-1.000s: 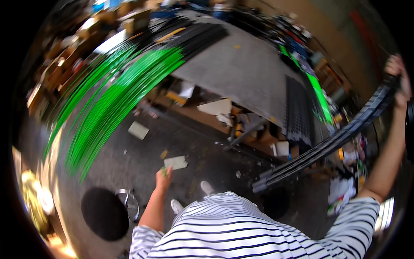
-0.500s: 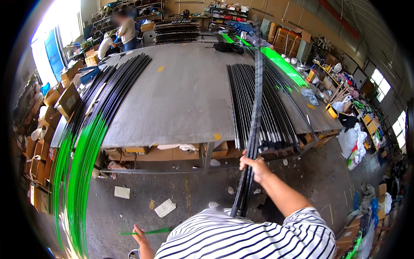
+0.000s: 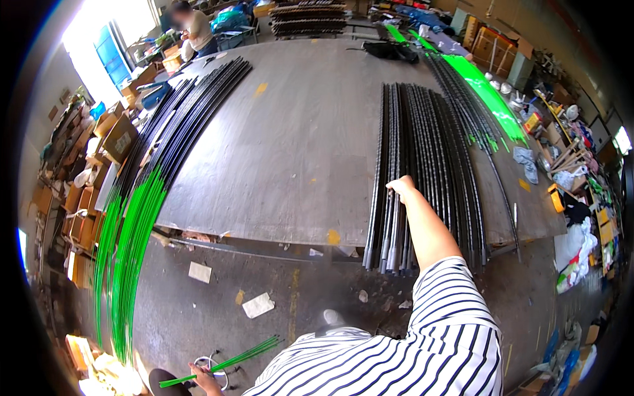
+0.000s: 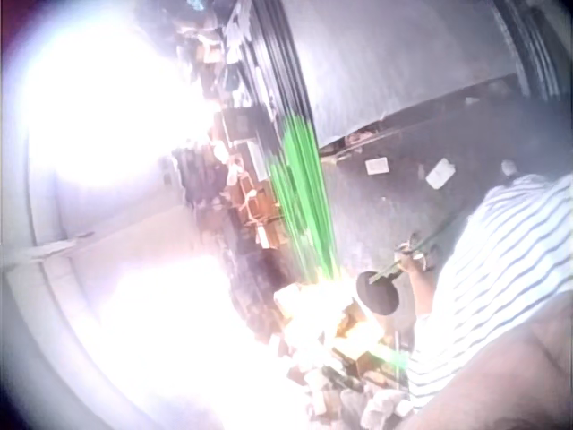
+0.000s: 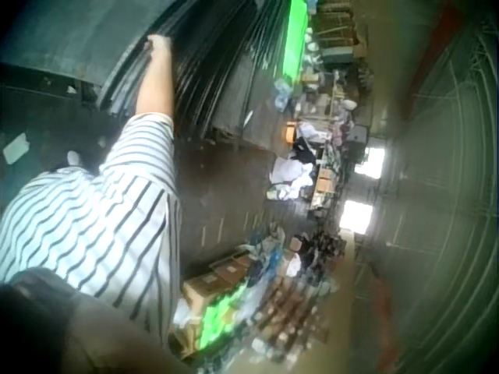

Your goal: The person repeatedly picks up bundles of green and black rods from a table, separates them by color, and places them into separate piles. The person handles the rods by hand and organizes them into neat stacks on the table.

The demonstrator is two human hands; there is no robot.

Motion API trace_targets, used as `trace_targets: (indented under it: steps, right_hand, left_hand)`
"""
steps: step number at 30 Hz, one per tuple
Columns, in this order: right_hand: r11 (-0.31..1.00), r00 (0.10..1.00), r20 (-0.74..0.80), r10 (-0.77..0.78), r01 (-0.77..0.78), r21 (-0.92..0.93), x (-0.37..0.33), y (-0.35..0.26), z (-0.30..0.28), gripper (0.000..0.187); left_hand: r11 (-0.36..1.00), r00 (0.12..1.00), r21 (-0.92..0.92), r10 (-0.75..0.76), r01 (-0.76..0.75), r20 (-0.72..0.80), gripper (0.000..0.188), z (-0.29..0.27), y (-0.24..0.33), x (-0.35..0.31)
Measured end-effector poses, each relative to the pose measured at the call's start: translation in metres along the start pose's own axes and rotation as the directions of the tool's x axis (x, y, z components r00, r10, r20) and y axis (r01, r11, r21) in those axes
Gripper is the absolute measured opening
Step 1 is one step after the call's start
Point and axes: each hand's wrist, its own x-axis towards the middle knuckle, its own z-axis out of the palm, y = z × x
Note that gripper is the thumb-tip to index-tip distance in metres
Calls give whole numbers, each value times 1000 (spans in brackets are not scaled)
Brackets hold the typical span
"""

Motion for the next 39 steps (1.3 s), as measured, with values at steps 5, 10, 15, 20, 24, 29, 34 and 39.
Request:
trace_targets:
  steps: [5,10,15,20,24,29,34,39]
  right_hand:
    - [576,892,-289,-347,-40,-816,-34,-21,34,69]
    - [217,808,-50,-587,98,-971,-41,-5,68,76]
    - [175,772,-45,-634,87,-981,-38,1,66,77]
    - [-40,666,241,-706,302,-952,-80,-32,102,62]
    - [-272,69,636,-769,865,-422,-142,-27,205,55]
    - [-332,-622,732,-278,777,534,-436,34,353,88]
    - [-90,-744,630,-223,660,746,-557,103,352,49]
    - [-226,-786,591,-184,619,753,-515,124,424,18]
  left_hand:
    - [999,999,-35,19,-20,-34,41,-17,12,-23]
    - [995,964,-94,-49,25,-263,40,-42,3,-44]
    - [992,954,-106,40,-74,-298,44,-32,29,-68]
    - [968,921,-135,151,-211,-360,46,-31,66,-84]
    - [905,876,-239,228,-351,-424,46,-63,99,-125]
    - [729,836,-462,278,-505,-473,51,-137,173,-166]
    - [504,837,-713,36,-488,-547,54,-233,219,-251]
    - [508,759,-597,202,-621,-619,44,-359,201,-299]
